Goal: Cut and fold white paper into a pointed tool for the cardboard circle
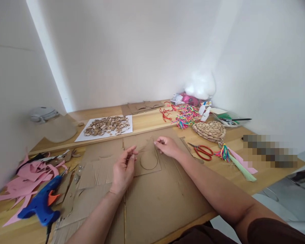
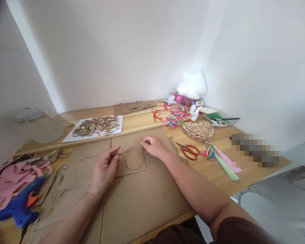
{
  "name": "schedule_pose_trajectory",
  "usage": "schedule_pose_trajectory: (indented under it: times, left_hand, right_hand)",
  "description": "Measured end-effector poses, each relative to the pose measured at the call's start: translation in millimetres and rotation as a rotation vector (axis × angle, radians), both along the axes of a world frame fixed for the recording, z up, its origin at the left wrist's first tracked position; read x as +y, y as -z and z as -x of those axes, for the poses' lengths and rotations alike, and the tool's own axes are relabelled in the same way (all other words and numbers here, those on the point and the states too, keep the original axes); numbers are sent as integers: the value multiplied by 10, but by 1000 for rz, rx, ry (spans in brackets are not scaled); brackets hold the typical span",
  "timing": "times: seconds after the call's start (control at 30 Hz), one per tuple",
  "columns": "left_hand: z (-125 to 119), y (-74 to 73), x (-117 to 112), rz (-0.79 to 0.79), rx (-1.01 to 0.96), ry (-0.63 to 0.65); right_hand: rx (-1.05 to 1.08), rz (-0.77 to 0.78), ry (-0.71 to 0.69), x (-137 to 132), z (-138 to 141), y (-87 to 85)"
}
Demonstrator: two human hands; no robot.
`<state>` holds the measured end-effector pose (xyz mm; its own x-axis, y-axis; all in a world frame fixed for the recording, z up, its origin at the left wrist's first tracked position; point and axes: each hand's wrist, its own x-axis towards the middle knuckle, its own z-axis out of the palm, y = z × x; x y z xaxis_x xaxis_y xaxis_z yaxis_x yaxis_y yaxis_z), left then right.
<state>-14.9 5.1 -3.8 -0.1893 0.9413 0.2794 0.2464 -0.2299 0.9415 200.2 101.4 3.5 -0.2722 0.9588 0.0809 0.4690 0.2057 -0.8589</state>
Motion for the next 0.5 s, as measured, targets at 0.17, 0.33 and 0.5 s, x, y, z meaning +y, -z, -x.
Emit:
schedule_pose_trajectory:
  times: [0.17,0.33,0.5]
  left_hand:
    - [21,47,4,18,24,-3]
    - [30,72,23,7,31,-4]
    - [33,65,24,25,37,-3]
  right_hand:
    - [11,5,-2,0,14,-2]
    - [19,10,0,-9,24,-22]
    - [31,6,-5,0,17,-10]
